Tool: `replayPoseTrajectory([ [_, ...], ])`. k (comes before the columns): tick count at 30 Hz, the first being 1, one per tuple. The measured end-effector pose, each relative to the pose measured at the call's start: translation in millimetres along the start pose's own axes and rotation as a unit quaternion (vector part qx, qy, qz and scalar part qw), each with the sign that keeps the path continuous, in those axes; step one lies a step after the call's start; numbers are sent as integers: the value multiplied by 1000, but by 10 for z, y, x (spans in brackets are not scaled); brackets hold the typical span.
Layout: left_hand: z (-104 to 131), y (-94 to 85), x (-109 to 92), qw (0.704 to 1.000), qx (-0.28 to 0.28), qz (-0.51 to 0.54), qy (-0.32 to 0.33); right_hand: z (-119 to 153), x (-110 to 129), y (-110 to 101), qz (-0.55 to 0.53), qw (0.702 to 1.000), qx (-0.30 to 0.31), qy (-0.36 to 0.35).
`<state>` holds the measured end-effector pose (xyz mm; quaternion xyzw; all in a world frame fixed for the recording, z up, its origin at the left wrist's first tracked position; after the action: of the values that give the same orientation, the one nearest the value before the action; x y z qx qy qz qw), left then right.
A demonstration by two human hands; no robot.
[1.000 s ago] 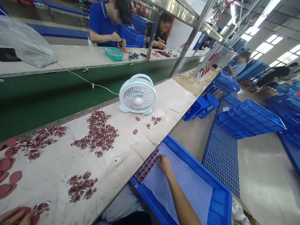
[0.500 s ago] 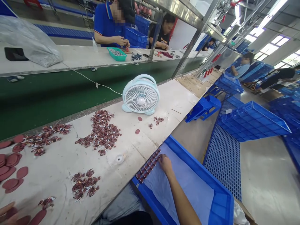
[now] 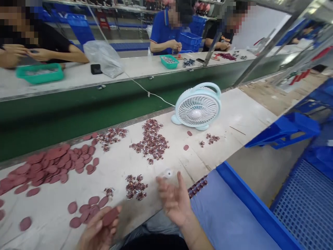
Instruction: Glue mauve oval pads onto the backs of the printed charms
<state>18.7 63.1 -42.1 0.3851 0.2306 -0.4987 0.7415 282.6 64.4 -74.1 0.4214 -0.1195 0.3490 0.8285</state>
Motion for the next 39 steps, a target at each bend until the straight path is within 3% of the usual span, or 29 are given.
replayPoseTrajectory([
  [4, 98, 191, 76, 998, -6, 66, -10, -251, 64, 252, -71, 995, 65, -18],
  [8, 177, 283, 93, 995, -5, 102, -17, -46, -12, 503, -68, 993, 90, -29],
  [13, 190, 344, 91, 993, 26, 113, -3, 159, -238, 774, 20, 993, 102, -48],
  [17, 177, 383, 140, 994, 39, 107, 2, 169, -277, 785, 43, 994, 79, -61],
  [21, 137, 396, 202, 997, 29, 60, 50, 199, -234, 746, 56, 994, 56, -82],
  [27, 112, 470, 250, 995, 8, 35, 91, 201, -300, 810, 86, 987, 83, -110],
  [30, 122, 476, 236, 994, -6, 43, 104, 220, -318, 817, 81, 982, 63, -155],
  [35, 144, 438, 252, 997, -23, 34, 70, 273, -256, 821, 98, 973, 30, -208],
  [39, 145, 435, 277, 999, 2, 32, 43, 387, -208, 829, 135, 966, 7, -219],
])
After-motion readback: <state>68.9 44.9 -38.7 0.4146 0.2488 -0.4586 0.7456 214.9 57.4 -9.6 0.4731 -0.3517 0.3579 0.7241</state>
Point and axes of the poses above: each hand's wrist, its own z-axis away from the middle knuckle, its own y-axis out of the palm, x = y × z, the point moved 6 cm from there along -z, towards the middle knuckle, and after that the axes turned 11 degrees about y, right-handed, at the moved point
